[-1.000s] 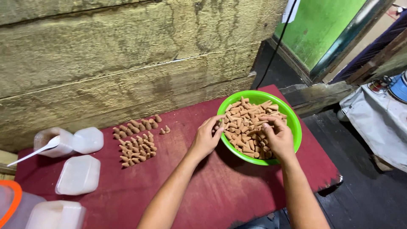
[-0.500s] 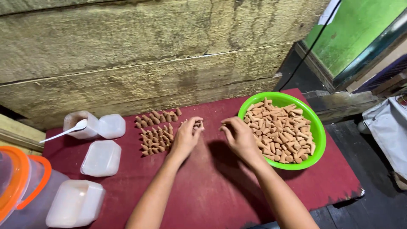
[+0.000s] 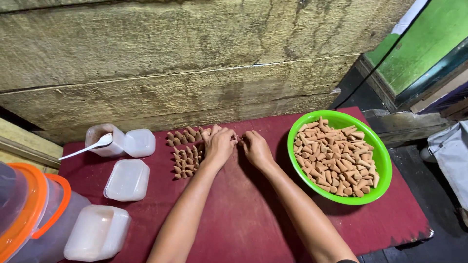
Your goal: Arranging incense cones into organized rows on a work surface.
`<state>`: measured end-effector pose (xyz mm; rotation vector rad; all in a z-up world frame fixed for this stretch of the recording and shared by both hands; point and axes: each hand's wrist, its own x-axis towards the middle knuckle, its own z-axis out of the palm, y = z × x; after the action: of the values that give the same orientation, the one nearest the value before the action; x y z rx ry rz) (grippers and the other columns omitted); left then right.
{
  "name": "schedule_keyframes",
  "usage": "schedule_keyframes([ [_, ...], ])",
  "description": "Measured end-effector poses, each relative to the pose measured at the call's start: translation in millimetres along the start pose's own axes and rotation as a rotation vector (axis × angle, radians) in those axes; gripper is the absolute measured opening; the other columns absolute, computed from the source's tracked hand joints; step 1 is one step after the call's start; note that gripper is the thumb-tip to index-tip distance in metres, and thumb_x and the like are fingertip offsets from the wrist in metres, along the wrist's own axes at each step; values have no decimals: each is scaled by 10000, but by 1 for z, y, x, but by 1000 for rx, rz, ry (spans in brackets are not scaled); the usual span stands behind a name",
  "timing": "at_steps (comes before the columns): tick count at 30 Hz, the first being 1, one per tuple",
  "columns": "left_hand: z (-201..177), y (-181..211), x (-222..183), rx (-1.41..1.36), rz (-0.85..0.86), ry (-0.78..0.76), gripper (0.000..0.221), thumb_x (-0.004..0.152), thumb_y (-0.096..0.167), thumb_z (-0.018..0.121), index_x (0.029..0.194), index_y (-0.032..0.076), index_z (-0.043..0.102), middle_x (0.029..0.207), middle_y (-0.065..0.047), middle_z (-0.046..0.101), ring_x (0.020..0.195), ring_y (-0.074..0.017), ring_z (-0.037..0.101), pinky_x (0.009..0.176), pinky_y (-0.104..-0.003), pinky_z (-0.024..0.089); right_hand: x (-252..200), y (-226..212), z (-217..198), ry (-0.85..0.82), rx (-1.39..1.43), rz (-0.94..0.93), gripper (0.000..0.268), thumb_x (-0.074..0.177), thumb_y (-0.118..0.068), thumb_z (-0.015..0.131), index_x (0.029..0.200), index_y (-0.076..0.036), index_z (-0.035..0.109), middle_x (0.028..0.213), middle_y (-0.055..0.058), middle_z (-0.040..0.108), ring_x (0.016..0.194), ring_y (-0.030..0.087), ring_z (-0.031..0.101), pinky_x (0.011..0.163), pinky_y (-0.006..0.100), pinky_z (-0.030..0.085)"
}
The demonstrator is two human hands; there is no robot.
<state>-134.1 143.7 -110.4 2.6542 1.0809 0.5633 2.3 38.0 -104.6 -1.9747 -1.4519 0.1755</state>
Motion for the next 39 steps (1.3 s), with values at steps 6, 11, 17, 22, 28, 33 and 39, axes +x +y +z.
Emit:
schedule_keyframes([
  [6,7,-8,0,22,-47,-57,82,847,345,746,897,314,689,897,83,725,1086,-189,571,961,-463,328,7,0,10,-17,33,5,107,914,-166,700,1007,-115,685,941,124,659,938,386,709,764,476,594],
  [11,-8,-5,-2,-27,-59,-77,57,852,325,731,889,312,690,881,82,722,1069,-180,574,922,-442,327,8,2,15,-34,67,-14,125,913,-150,692,1034,-122,691,956,134,653,956,391,704,775,465,596],
  [17,-19,-4,-1,-26,-31,-73,72,838,332,736,900,326,701,869,95,725,1054,-178,578,905,-439,327,10,5,19,-46,93,-29,140,908,-140,696,1044,-111,692,954,149,652,956,402,703,781,471,593],
  [22,-28,-2,-6,-42,6,-91,105,835,327,732,935,326,700,903,102,721,1076,-184,569,899,-463,340,5,6,18,-61,96,-14,201,903,-160,708,1098,-117,691,997,137,655,979,380,706,805,454,594],
  [28,-71,18,-9,-152,107,35,176,878,349,729,1047,305,705,1021,75,695,1146,-197,556,923,-477,372,-41,-40,-49,-57,25,-15,252,950,-195,645,1183,-100,648,1058,133,622,997,370,696,802,454,596],
  [33,-85,45,-4,-241,224,222,282,976,380,654,728,248,623,860,59,666,1019,-190,612,856,-405,384,-101,-45,-114,131,-314,-450,224,983,-217,600,1166,-88,613,1030,112,603,944,322,669,717,388,593],
  [39,-62,102,2,-330,346,73,129,996,311,582,1034,276,701,936,43,693,999,-227,657,812,-406,474,-155,19,-169,189,-385,-474,173,929,-163,655,1086,-90,662,1007,114,620,931,319,665,791,385,565],
])
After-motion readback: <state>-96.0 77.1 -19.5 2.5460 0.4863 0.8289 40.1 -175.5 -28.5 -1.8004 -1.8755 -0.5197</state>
